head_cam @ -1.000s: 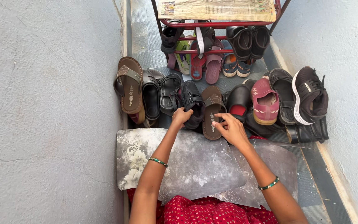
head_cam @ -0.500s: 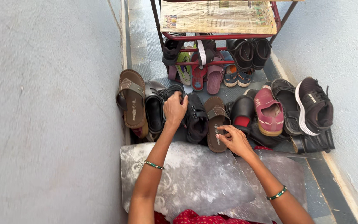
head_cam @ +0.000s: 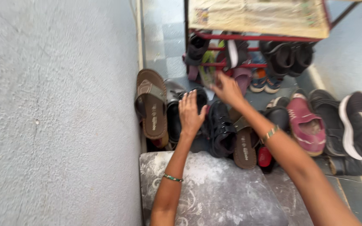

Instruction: The person sits on the floor and organizes a collection of footwear, including sandals, sneakers, and flip-flops. They pick up individual shoes, inspect them, and place them into a red metal shoe rack or arrange them on the floor. The person also removes newspapers from the rack and stacks them.

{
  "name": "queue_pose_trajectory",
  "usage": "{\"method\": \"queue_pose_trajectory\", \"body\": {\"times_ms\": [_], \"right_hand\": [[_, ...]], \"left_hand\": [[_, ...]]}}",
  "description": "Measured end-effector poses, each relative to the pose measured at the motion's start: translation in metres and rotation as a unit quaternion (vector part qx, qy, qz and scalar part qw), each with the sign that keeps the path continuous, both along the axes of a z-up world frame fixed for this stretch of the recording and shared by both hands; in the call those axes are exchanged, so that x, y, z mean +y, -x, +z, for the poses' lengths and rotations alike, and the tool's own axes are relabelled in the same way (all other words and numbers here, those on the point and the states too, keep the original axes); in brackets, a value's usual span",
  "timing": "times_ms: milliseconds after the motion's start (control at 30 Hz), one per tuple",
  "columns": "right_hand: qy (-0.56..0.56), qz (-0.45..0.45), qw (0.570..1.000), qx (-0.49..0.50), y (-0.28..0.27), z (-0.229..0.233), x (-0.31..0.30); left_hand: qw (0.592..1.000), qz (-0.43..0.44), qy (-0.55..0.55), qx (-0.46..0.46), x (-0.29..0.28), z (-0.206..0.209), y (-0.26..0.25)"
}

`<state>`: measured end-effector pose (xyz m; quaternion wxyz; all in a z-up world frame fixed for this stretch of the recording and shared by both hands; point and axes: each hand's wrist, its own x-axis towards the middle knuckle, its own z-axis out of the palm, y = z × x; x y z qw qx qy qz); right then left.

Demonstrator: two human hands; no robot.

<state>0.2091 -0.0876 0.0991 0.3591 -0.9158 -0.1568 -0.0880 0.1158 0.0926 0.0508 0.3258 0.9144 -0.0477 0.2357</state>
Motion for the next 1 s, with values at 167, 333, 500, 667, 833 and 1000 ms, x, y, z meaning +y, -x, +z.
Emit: {"method": "queue_pose_trajectory", "body": {"times_ms": [167,333,500,667,833,1000], "right_hand": [[0.069,-0.006,0.995,-0.074,-0.087,-0.010,0.049],[0.087,-0.064,0.994,-0.032,-0.132,-0.020,0.075],[0.068,-0.059,0.995,-0.050,-0.151,-0.025,0.069],[0.020,-0.005,0.995,-0.094,-0.108,-0.002,0.048],[-0.003,-0.019,0.999,-0.033,0.019,0.031,0.015],[-0.054,-0.035,0.997,-0.040,0.144,0.046,-0.020]], "left_hand": [[0.999,-0.010,0.037,0.005,-0.003,-0.003,0.004],[0.998,-0.012,0.057,0.016,-0.001,-0.002,0.001],[0.997,-0.010,0.080,0.008,-0.001,0.004,0.000],[0.982,-0.017,0.184,-0.024,0.001,0.013,-0.002],[0.861,-0.073,0.497,0.084,0.001,0.010,-0.011],[0.727,-0.211,0.619,0.210,-0.001,0.008,-0.008]]}}
